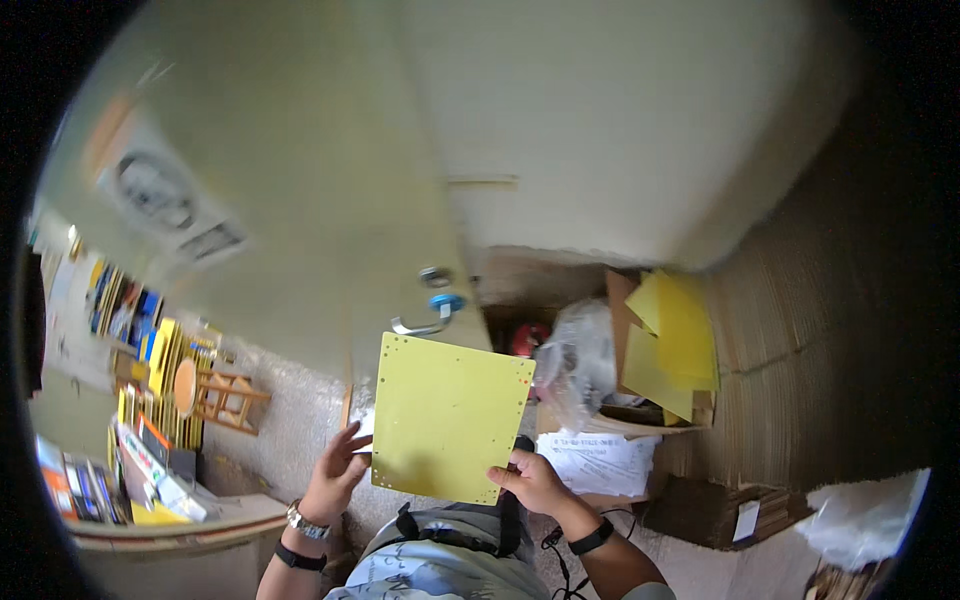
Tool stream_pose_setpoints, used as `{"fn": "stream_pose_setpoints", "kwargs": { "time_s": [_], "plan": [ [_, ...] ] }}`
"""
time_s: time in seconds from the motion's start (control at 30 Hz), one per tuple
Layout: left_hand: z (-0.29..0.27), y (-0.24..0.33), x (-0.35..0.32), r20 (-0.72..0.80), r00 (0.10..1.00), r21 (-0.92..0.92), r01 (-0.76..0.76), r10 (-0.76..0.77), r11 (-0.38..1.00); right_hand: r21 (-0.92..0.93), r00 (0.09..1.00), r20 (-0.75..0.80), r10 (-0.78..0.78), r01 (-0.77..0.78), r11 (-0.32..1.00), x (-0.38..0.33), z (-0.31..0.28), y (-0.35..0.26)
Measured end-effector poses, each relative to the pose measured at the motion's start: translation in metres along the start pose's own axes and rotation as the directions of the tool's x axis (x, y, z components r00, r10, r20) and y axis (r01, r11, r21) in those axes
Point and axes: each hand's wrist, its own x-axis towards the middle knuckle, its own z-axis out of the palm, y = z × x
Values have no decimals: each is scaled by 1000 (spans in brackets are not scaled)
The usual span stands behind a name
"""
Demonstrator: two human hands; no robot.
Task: Cutting yellow plastic or metal plates using a large pair of scissors at a fabrication station.
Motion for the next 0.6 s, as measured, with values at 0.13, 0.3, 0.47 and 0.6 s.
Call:
{"fn": "stream_pose_setpoints", "kwargs": {
  "time_s": [0.13,0.3,0.47,0.6],
  "plan": [
    [-67,-27,-60,-42,994,50,105,-103,993,-36,977,215,-6,14,999,23,80,-23],
    [-130,-34,-157,-349,937,-246,-103,11,964,-249,990,124,-64,93,964,75,139,-24],
    [-192,-49,-229,-631,773,-289,-309,62,906,-467,955,-190,-229,117,877,161,139,-29],
    [-232,-55,-255,-760,646,-264,-407,71,874,-691,911,-185,-369,147,708,220,123,-35]
  ]
}}
